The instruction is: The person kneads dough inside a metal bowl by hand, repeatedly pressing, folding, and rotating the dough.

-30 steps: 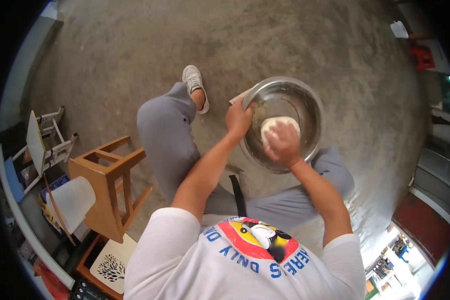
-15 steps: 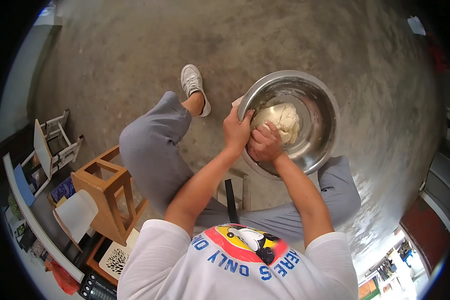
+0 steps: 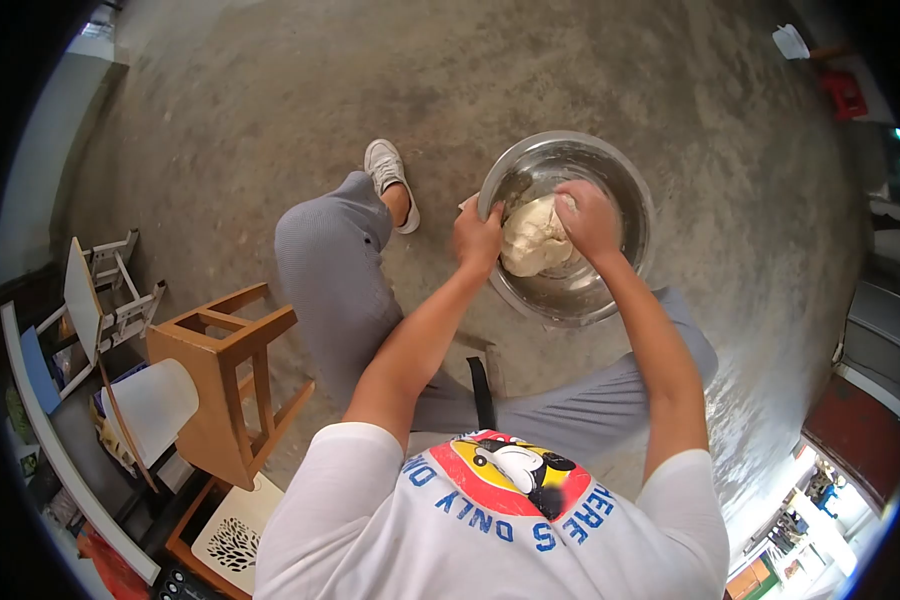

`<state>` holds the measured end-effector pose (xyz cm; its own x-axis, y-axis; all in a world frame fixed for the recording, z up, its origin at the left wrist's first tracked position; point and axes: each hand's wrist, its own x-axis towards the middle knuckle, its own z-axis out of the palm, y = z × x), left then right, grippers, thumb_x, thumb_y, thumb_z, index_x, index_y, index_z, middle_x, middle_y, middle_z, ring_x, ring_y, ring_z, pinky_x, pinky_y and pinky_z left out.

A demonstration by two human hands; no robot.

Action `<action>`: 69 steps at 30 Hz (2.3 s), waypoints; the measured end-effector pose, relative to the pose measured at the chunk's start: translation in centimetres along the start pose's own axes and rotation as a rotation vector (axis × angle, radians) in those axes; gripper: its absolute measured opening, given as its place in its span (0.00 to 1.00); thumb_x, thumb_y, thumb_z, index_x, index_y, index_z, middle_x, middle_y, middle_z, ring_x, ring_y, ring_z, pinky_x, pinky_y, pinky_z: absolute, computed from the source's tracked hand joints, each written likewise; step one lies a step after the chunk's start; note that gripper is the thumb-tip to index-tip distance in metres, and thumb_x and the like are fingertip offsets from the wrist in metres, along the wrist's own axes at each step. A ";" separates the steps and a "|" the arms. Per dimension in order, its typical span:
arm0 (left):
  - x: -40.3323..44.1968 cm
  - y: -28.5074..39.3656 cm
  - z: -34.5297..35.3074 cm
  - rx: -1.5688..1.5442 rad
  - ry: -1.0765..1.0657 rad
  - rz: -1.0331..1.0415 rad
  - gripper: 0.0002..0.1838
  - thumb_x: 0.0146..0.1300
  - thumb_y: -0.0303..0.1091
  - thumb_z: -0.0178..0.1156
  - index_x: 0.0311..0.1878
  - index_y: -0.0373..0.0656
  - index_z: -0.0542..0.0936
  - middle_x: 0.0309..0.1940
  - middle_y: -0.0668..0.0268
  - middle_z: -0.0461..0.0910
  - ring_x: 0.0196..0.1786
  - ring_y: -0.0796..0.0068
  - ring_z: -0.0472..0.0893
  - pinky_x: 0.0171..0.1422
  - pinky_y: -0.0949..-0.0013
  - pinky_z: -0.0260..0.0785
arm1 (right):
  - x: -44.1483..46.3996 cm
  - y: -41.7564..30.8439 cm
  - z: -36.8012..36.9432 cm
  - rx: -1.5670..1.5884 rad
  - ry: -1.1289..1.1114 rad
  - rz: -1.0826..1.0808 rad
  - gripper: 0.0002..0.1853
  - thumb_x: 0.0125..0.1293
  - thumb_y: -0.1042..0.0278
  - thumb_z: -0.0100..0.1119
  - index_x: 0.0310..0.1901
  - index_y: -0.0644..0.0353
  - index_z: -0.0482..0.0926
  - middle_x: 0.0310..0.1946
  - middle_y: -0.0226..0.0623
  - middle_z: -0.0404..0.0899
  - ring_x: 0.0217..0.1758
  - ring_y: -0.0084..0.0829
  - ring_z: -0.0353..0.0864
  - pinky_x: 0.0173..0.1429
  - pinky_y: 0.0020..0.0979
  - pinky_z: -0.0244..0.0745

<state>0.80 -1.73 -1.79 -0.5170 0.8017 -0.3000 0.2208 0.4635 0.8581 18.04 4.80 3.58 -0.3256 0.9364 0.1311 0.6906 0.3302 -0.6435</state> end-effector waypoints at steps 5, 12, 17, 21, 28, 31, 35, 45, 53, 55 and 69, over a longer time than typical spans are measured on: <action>0.5 -0.8 -0.8 0.030 -0.091 -0.050 0.18 0.64 0.43 0.67 0.54 0.45 0.83 0.42 0.51 0.86 0.48 0.47 0.84 0.51 0.53 0.73 | 1.7 -1.8 5.1 -0.565 -0.522 0.144 0.16 0.65 0.56 0.56 0.34 0.60 0.86 0.39 0.43 0.87 0.49 0.43 0.84 0.60 0.49 0.72; 1.1 -1.0 -0.7 0.106 -0.022 0.094 0.16 0.64 0.41 0.69 0.37 0.36 0.79 0.24 0.53 0.79 0.27 0.58 0.77 0.37 0.58 0.69 | -9.2 -0.5 5.0 -0.390 0.170 -0.051 0.21 0.58 0.57 0.54 0.52 0.54 0.82 0.52 0.39 0.80 0.58 0.42 0.76 0.73 0.54 0.61; 1.4 -0.7 -0.3 0.132 -0.044 0.041 0.15 0.65 0.39 0.69 0.36 0.35 0.78 0.22 0.55 0.78 0.25 0.67 0.72 0.34 0.62 0.67 | -6.8 1.9 5.6 -0.292 0.103 -0.092 0.19 0.54 0.59 0.54 0.47 0.55 0.81 0.45 0.39 0.79 0.53 0.43 0.76 0.70 0.56 0.62; 1.1 -0.5 -0.3 0.021 -0.067 0.026 0.14 0.66 0.37 0.68 0.37 0.34 0.78 0.22 0.57 0.78 0.26 0.76 0.70 0.33 0.65 0.66 | -2.2 3.4 6.2 -0.257 -0.026 -0.067 0.13 0.55 0.60 0.53 0.36 0.56 0.81 0.37 0.40 0.80 0.46 0.44 0.77 0.60 0.52 0.69; 1.7 -0.1 -0.7 0.117 -0.057 0.105 0.13 0.66 0.36 0.68 0.39 0.34 0.79 0.25 0.55 0.81 0.28 0.76 0.75 0.36 0.67 0.69 | 4.8 5.3 7.8 -0.256 -0.140 0.250 0.20 0.66 0.55 0.46 0.30 0.57 0.85 0.31 0.46 0.85 0.41 0.50 0.84 0.52 0.49 0.74; 1.7 -0.2 -0.6 0.092 -0.049 0.093 0.16 0.65 0.41 0.69 0.40 0.35 0.81 0.28 0.52 0.83 0.31 0.66 0.81 0.40 0.64 0.71 | 4.2 4.7 7.3 -0.229 -0.174 0.272 0.23 0.68 0.50 0.45 0.34 0.57 0.86 0.35 0.45 0.86 0.46 0.51 0.84 0.57 0.50 0.73; 1.3 -0.2 -1.0 0.131 -0.085 0.046 0.18 0.64 0.46 0.67 0.40 0.38 0.80 0.31 0.50 0.83 0.36 0.49 0.82 0.42 0.55 0.71 | 0.9 2.9 3.9 -0.197 -0.239 0.176 0.23 0.69 0.48 0.47 0.35 0.58 0.85 0.37 0.47 0.85 0.49 0.48 0.83 0.60 0.50 0.70; 1.1 -0.3 -0.6 0.187 -0.026 0.124 0.19 0.65 0.47 0.68 0.35 0.37 0.79 0.24 0.56 0.81 0.28 0.60 0.80 0.38 0.59 0.70 | -9.0 -1.3 5.3 -0.431 0.310 0.248 0.17 0.62 0.59 0.55 0.50 0.55 0.82 0.51 0.43 0.79 0.54 0.48 0.78 0.65 0.47 0.67; 1.4 0.1 -0.1 0.131 -0.080 0.073 0.16 0.66 0.40 0.69 0.34 0.35 0.77 0.21 0.60 0.75 0.25 0.74 0.70 0.34 0.65 0.67 | -9.7 2.6 6.9 -0.237 0.186 0.220 0.21 0.58 0.58 0.51 0.51 0.54 0.81 0.46 0.42 0.81 0.50 0.46 0.79 0.60 0.48 0.69; 1.4 0.2 -0.1 0.112 -0.089 0.085 0.16 0.66 0.39 0.69 0.35 0.35 0.77 0.21 0.60 0.75 0.25 0.75 0.69 0.34 0.66 0.66 | -7.7 4.1 6.6 -0.206 0.123 0.239 0.19 0.58 0.58 0.50 0.47 0.54 0.82 0.43 0.41 0.82 0.47 0.46 0.80 0.56 0.48 0.70; 1.4 0.7 -0.9 0.159 -0.159 0.017 0.19 0.67 0.49 0.63 0.48 0.43 0.81 0.38 0.52 0.85 0.44 0.46 0.83 0.48 0.51 0.72 | -1.2 3.0 2.6 -0.260 -0.234 0.484 0.17 0.67 0.52 0.51 0.38 0.57 0.82 0.36 0.45 0.85 0.41 0.52 0.82 0.50 0.52 0.72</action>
<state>-0.56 -0.63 -1.23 -0.3783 0.8532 -0.3590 0.3621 0.4933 0.7909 18.83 4.39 -0.46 -0.0481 0.9463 -0.3196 0.9218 -0.0812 -0.3792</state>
